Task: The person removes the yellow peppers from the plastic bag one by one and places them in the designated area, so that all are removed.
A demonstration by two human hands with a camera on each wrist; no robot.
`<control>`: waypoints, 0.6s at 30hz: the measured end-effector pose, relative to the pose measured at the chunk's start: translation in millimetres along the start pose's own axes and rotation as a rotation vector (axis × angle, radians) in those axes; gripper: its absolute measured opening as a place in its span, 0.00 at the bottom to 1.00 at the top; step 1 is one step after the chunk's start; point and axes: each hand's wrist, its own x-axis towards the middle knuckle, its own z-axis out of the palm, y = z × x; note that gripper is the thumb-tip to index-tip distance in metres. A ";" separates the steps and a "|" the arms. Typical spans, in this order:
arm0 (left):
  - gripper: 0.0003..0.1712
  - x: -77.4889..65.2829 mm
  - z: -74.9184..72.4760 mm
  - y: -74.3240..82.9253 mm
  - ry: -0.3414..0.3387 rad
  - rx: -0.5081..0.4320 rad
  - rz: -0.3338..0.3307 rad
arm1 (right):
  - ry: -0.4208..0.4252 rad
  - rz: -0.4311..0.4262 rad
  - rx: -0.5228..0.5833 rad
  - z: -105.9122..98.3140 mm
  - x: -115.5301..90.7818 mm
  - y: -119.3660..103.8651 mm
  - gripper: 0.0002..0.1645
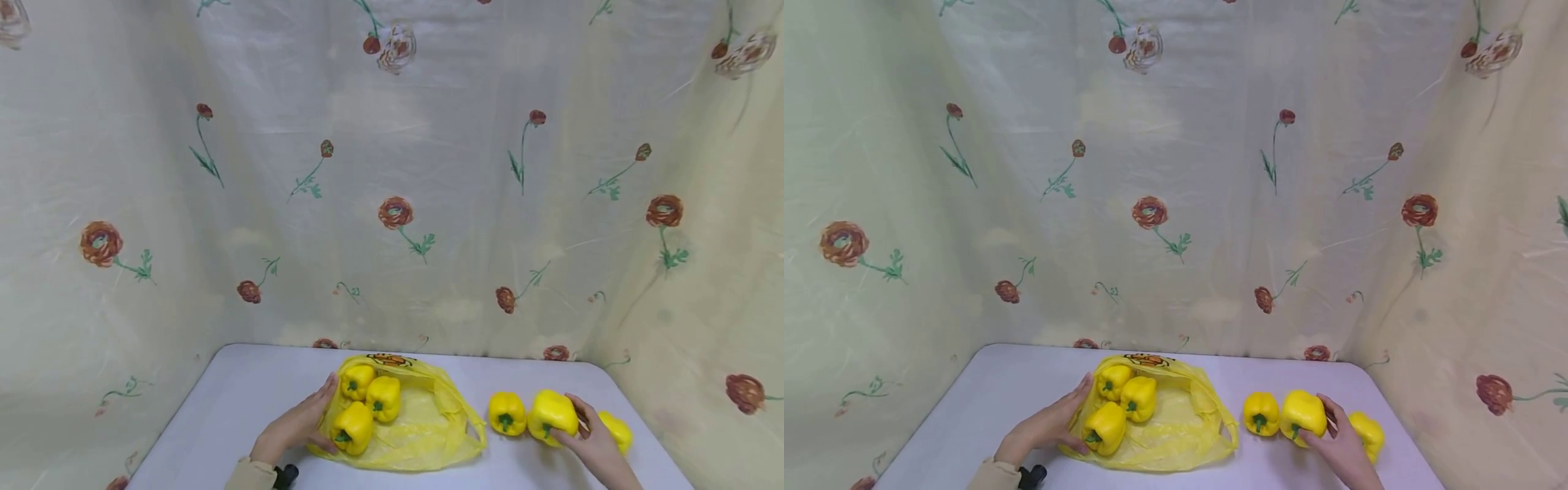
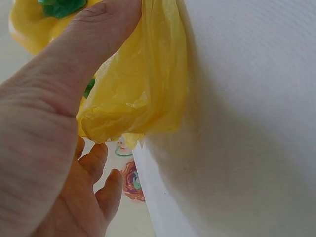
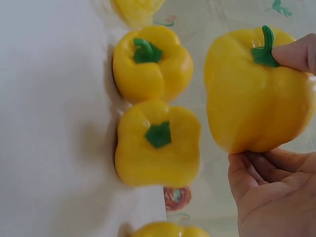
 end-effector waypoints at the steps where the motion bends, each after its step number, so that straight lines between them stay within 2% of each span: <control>1: 0.78 0.2 0.2 -0.3 0.000 -0.002 -0.003 | 0.005 0.000 -0.009 -3.3 -1.0 2.1 0.60; 9: 0.78 -1.2 2.3 0.8 -0.005 -0.017 0.001 | 0.017 0.053 -0.099 -33.3 -5.8 21.3 0.61; 13: 0.78 -1.6 2.0 0.8 -0.004 -0.015 -0.003 | 0.020 0.074 -0.094 -50.0 -6.8 34.2 0.59; 18: 0.78 -3.3 2.9 0.8 -0.012 -0.021 -0.007 | 0.028 0.150 -0.070 -70.7 -11.1 46.9 0.62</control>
